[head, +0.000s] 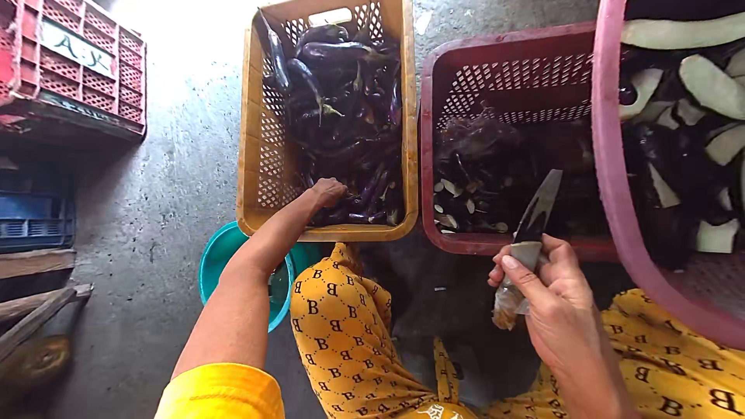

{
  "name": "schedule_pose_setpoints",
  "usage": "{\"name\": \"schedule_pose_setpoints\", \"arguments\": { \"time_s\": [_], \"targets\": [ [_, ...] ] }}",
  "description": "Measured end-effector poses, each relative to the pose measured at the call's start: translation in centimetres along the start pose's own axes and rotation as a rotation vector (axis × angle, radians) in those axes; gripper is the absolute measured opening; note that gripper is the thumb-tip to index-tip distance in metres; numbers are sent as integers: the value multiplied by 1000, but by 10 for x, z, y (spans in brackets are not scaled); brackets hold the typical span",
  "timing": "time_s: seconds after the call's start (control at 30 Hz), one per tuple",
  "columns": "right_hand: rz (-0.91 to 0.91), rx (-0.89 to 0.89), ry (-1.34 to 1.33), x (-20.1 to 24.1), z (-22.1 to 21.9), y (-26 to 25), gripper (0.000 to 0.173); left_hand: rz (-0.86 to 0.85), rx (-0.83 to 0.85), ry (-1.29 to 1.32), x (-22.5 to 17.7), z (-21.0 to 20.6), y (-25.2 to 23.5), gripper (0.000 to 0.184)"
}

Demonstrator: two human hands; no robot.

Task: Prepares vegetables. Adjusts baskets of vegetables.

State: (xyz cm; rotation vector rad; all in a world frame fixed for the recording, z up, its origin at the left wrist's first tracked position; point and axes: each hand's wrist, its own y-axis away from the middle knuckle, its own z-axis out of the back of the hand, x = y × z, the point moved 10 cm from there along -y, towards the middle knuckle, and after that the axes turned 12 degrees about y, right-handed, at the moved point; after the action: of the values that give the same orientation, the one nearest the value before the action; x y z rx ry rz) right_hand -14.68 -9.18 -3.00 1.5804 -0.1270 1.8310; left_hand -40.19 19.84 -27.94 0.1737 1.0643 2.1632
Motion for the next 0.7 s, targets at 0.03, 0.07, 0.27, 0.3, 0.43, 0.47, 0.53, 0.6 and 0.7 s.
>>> {"name": "schedule_pose_setpoints", "arguments": {
  "time_s": [0.03, 0.07, 0.27, 0.3, 0.43, 0.47, 0.53, 0.6, 0.7],
  "targets": [
    [-6, -4, -2, 0, 0, -1, 37, -23, -37, -4, -7, 6, 8, 29],
    [-10, -7, -4, 0, 0, -1, 37, -5, -16, 8, -21, 18, 24, 32],
    [-6, -15, 5, 0, 1, 0, 38, 40, 100, 93, -43, 34, 52, 42],
    [-5, -16, 6, 0, 1, -1, 38, -126, -128, 114, -24, 23, 31, 38],
    [-21, -15, 14, 0, 3, 0, 40, -144, -267, 249, -6, 33, 7, 46],
    [-23, -14, 14, 0, 3, 0, 41, -157, -316, 284, -10, 47, 13, 47],
    [-25, -10, 8, 1, 3, 1, 40, -198, -420, 338, -25, 82, 37, 49],
    [-15, -6, 4, 4, 3, 2, 40, -249, -529, 365, -45, 124, 69, 49],
    [-7, 0, -2, 7, 5, 5, 40, -305, -690, 296, -88, 188, 124, 46]
  ]
}}
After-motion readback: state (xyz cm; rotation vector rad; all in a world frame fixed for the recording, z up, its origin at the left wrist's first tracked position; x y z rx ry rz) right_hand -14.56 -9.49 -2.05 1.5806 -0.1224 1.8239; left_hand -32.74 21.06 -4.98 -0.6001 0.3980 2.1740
